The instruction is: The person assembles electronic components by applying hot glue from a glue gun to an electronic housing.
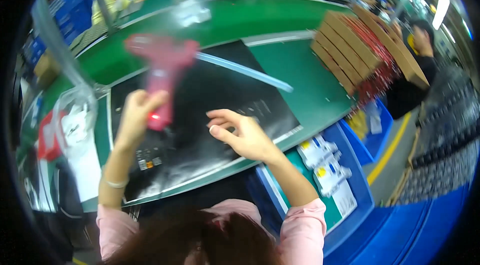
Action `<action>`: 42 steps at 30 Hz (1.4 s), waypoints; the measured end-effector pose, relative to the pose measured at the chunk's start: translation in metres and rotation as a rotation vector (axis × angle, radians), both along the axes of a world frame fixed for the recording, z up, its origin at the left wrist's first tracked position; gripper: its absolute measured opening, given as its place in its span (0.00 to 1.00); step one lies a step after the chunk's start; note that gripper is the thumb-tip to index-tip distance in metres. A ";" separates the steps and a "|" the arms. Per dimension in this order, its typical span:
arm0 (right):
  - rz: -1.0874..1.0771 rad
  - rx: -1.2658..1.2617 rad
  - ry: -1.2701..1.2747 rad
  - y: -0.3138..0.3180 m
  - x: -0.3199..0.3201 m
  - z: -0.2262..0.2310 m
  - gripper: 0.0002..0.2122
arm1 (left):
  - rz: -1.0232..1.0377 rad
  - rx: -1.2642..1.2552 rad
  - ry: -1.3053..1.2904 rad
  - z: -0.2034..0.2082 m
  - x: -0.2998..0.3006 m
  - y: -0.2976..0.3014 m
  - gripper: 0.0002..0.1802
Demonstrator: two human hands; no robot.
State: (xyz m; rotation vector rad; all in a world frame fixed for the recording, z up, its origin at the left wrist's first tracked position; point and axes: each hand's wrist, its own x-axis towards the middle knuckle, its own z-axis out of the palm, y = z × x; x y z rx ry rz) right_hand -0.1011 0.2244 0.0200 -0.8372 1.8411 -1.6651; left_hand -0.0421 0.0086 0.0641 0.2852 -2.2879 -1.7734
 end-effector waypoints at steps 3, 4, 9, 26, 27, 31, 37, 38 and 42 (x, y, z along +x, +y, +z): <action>0.212 -0.351 -0.277 -0.063 -0.011 -0.003 0.23 | -0.092 0.083 0.087 -0.022 0.003 -0.002 0.19; 0.198 -0.429 -0.398 -0.076 -0.015 -0.007 0.22 | -0.163 0.091 0.051 -0.017 0.005 0.002 0.19; 0.173 -0.513 -0.425 -0.116 -0.031 -0.005 0.22 | -0.239 -0.086 0.045 -0.035 -0.005 0.004 0.16; 0.159 -0.299 -0.587 -0.124 -0.036 -0.044 0.22 | -0.501 0.457 -0.200 -0.084 0.015 -0.022 0.18; 0.154 -0.262 -0.599 -0.124 -0.034 -0.044 0.22 | -0.522 0.447 -0.163 -0.085 0.015 -0.023 0.17; -0.101 -0.117 -0.456 -0.123 -0.033 -0.050 0.14 | -0.408 0.333 -0.121 -0.080 0.019 -0.025 0.19; -0.073 0.121 -0.200 -0.126 -0.035 -0.039 0.16 | -0.327 0.035 -0.147 -0.081 0.002 -0.046 0.22; -0.062 0.157 -0.181 -0.127 -0.038 -0.041 0.15 | -0.371 0.034 -0.246 -0.079 -0.002 -0.051 0.23; -0.023 0.215 -0.096 -0.129 -0.044 -0.053 0.17 | -0.394 -0.111 -0.271 -0.085 -0.008 -0.059 0.25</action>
